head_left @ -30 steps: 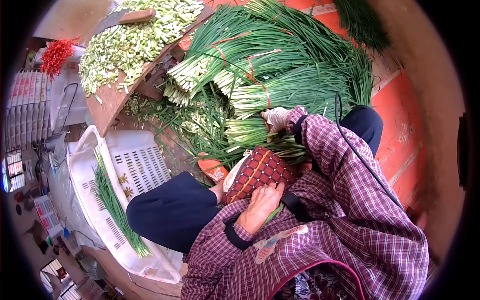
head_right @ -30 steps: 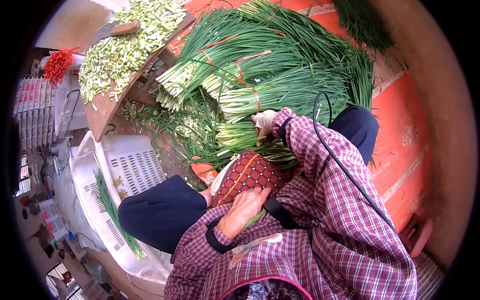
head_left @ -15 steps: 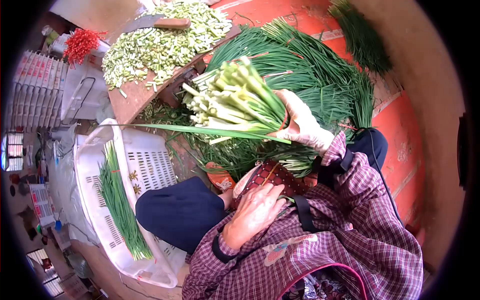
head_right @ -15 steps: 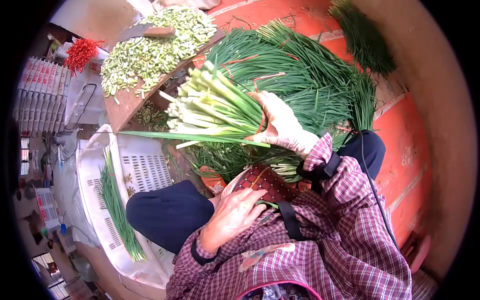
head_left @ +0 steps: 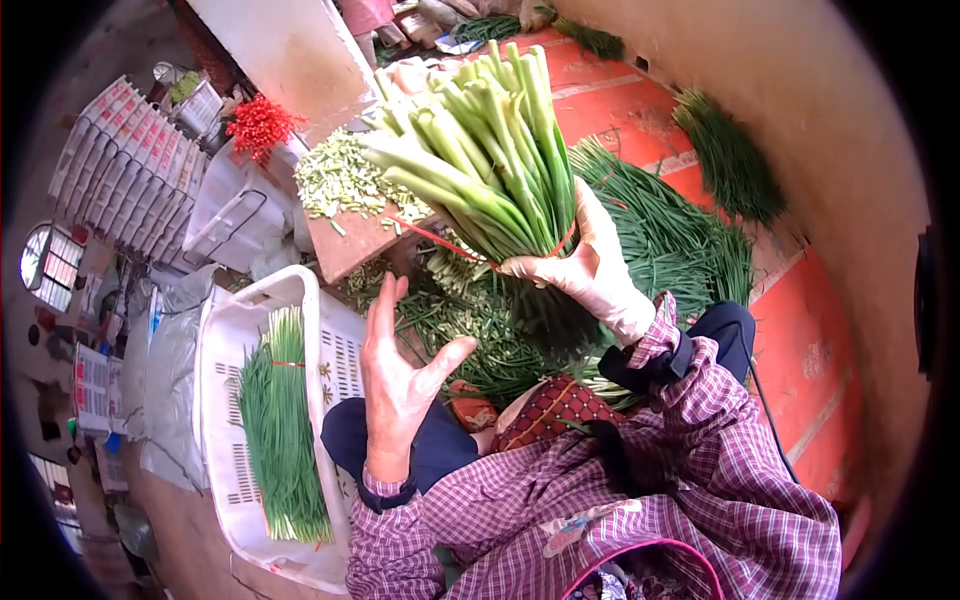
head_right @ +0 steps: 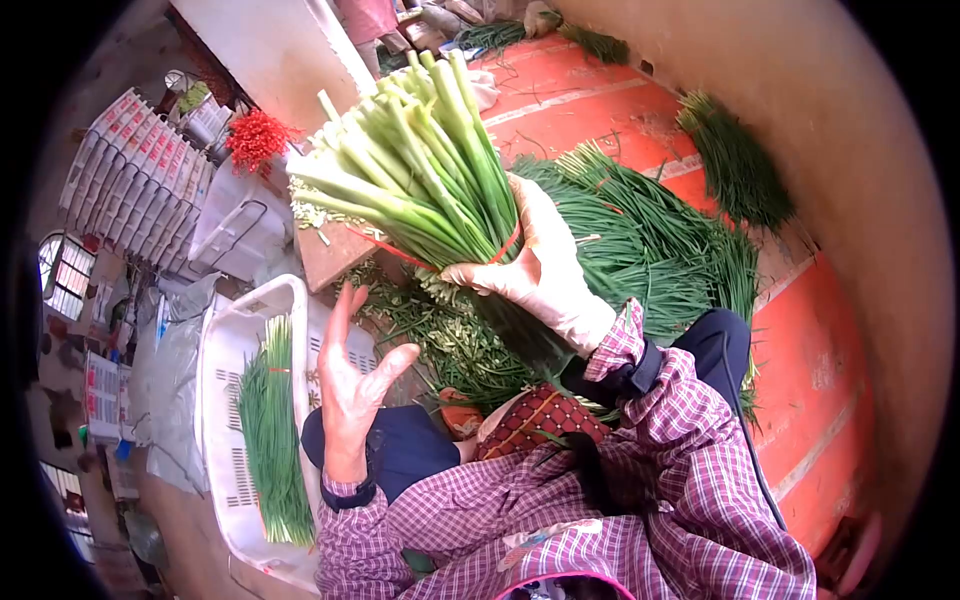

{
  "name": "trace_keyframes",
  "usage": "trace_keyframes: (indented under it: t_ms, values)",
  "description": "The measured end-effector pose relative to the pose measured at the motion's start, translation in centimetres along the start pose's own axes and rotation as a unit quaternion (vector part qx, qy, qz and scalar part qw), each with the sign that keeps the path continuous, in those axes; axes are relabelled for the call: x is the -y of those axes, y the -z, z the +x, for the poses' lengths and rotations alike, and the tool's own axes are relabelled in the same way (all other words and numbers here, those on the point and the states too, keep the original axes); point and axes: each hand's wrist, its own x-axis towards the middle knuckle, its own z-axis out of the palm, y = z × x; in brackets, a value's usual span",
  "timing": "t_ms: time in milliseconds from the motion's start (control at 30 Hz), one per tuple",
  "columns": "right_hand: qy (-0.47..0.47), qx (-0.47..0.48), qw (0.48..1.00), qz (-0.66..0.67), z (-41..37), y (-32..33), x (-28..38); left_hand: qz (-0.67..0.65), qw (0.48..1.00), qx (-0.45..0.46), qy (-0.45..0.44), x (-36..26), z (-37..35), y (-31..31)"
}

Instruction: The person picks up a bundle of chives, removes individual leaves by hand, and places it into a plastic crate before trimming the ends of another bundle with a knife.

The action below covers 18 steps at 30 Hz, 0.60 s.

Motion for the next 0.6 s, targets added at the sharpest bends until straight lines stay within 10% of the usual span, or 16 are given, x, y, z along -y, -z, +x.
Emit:
trace_keyframes:
  t_ms: [167, 333, 433, 500, 600]
  values:
    - [-0.151, 0.015, 0.933, 0.327, 1.4, -3.6, 5.3, -0.048, 0.995, 0.013, -0.085, -1.8, 5.5, -1.8]
    - [-0.042, 0.019, 0.97, 0.239, 2.8, -6.6, 4.1, -0.138, 0.979, -0.013, -0.152, -0.8, 7.5, -0.8]
    - [-0.151, 0.125, 0.931, 0.307, 3.8, -4.5, 7.5, -0.248, 0.965, -0.021, -0.083, 0.4, 7.1, 0.4]
    - [0.098, -0.024, 0.995, -0.019, 5.2, -3.9, 5.7, -0.199, 0.976, -0.035, -0.079, 1.8, 7.1, 1.3]
    - [0.157, -0.084, 0.982, -0.058, 6.7, -2.2, 9.2, -0.179, 0.979, -0.057, -0.081, 2.2, 7.0, 2.0]
